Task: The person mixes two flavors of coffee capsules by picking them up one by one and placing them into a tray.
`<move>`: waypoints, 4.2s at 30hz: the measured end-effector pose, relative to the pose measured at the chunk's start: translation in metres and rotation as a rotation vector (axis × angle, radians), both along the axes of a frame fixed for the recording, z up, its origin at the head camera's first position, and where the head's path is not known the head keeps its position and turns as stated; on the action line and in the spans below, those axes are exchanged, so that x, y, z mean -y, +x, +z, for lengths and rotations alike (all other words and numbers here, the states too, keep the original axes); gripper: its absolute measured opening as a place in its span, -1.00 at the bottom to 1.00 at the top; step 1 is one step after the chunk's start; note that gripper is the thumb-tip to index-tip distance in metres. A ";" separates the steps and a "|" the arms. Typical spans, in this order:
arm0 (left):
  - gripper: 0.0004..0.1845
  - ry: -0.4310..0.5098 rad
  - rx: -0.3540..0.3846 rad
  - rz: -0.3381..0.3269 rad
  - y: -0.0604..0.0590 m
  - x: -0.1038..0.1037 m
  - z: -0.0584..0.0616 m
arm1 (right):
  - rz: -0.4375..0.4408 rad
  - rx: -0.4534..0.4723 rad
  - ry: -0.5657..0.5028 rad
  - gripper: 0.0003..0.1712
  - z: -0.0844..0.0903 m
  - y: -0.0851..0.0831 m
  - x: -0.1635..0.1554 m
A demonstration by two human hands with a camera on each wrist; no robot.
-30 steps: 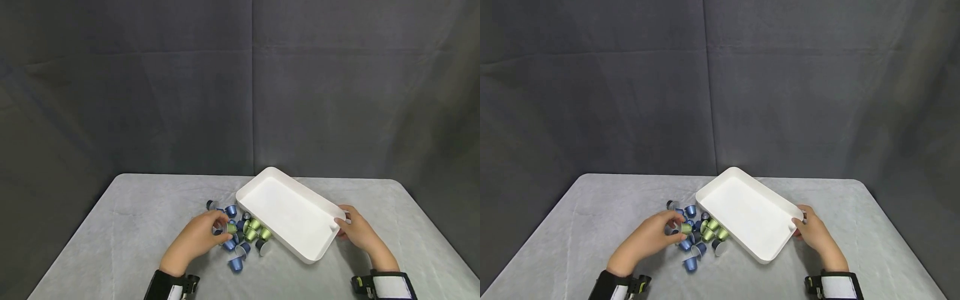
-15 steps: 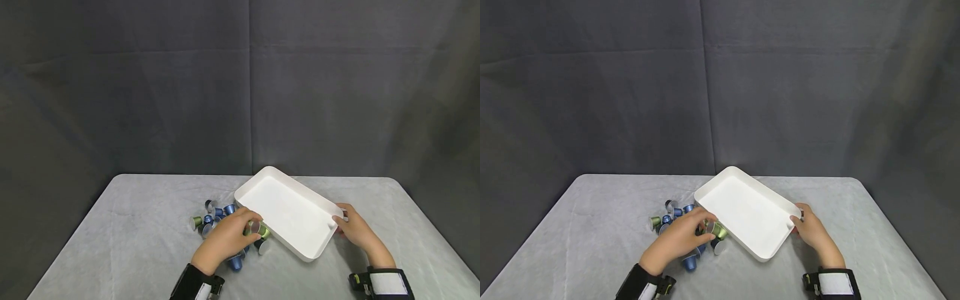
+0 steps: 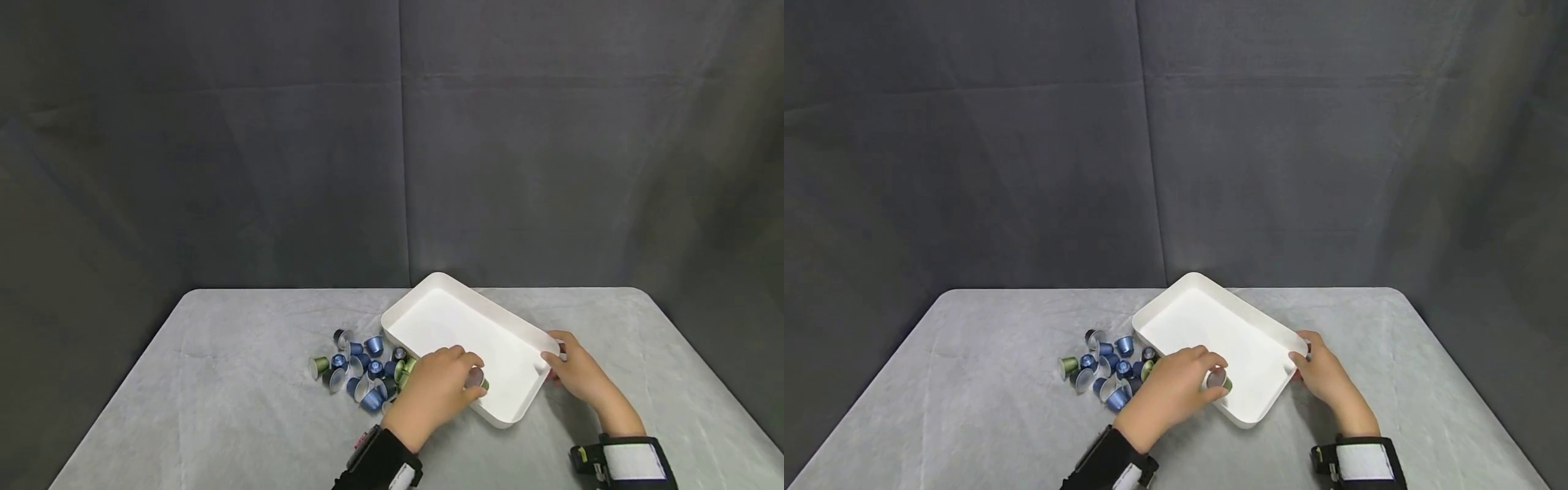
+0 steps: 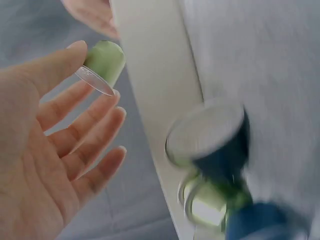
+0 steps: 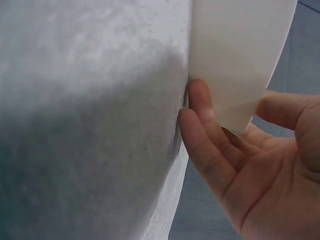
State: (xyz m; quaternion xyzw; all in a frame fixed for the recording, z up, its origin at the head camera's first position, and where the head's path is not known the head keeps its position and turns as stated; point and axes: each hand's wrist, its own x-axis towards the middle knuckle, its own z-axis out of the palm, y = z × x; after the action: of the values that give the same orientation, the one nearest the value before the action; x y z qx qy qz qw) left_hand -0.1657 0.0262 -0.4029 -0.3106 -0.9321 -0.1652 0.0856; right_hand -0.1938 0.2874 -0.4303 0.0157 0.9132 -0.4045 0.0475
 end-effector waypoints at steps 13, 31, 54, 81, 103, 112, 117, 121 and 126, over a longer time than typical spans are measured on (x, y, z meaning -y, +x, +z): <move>-0.72 -0.105 0.056 0.007 0.006 -0.041 -0.015 | 0.014 -0.009 0.002 -0.39 0.000 0.000 -0.001; -0.74 -0.102 0.102 0.000 0.012 -0.051 -0.011 | -0.001 -0.013 0.023 -0.42 0.000 0.000 0.002; -0.62 0.102 0.001 0.044 0.001 0.012 0.016 | -0.003 -0.013 0.013 -0.43 -0.001 0.001 0.002; -0.56 0.324 0.221 0.324 -0.010 0.112 0.011 | -0.011 0.003 0.024 -0.41 0.001 0.001 0.003; -0.53 0.393 0.394 0.569 -0.013 0.191 -0.021 | 0.001 -0.011 0.019 -0.43 0.003 0.001 0.004; -0.50 0.405 0.425 0.561 -0.014 0.195 -0.025 | 0.000 -0.011 0.026 -0.42 0.004 0.001 0.004; -0.53 0.411 0.438 0.556 -0.012 0.198 -0.026 | -0.001 -0.024 0.042 -0.42 0.004 0.002 0.004; -0.56 0.411 0.445 0.570 -0.011 0.198 -0.027 | 0.003 -0.027 0.041 -0.43 0.003 0.002 0.004; -0.55 0.439 0.442 0.608 -0.012 0.199 -0.025 | 0.007 -0.028 0.034 -0.43 0.004 0.003 0.005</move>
State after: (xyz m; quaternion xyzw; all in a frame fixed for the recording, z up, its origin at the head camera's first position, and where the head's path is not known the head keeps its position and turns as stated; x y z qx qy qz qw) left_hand -0.1776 -0.1732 -0.4277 0.0464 -0.9198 -0.3895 -0.0074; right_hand -0.1910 0.2824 -0.4268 0.0078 0.9206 -0.3889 0.0358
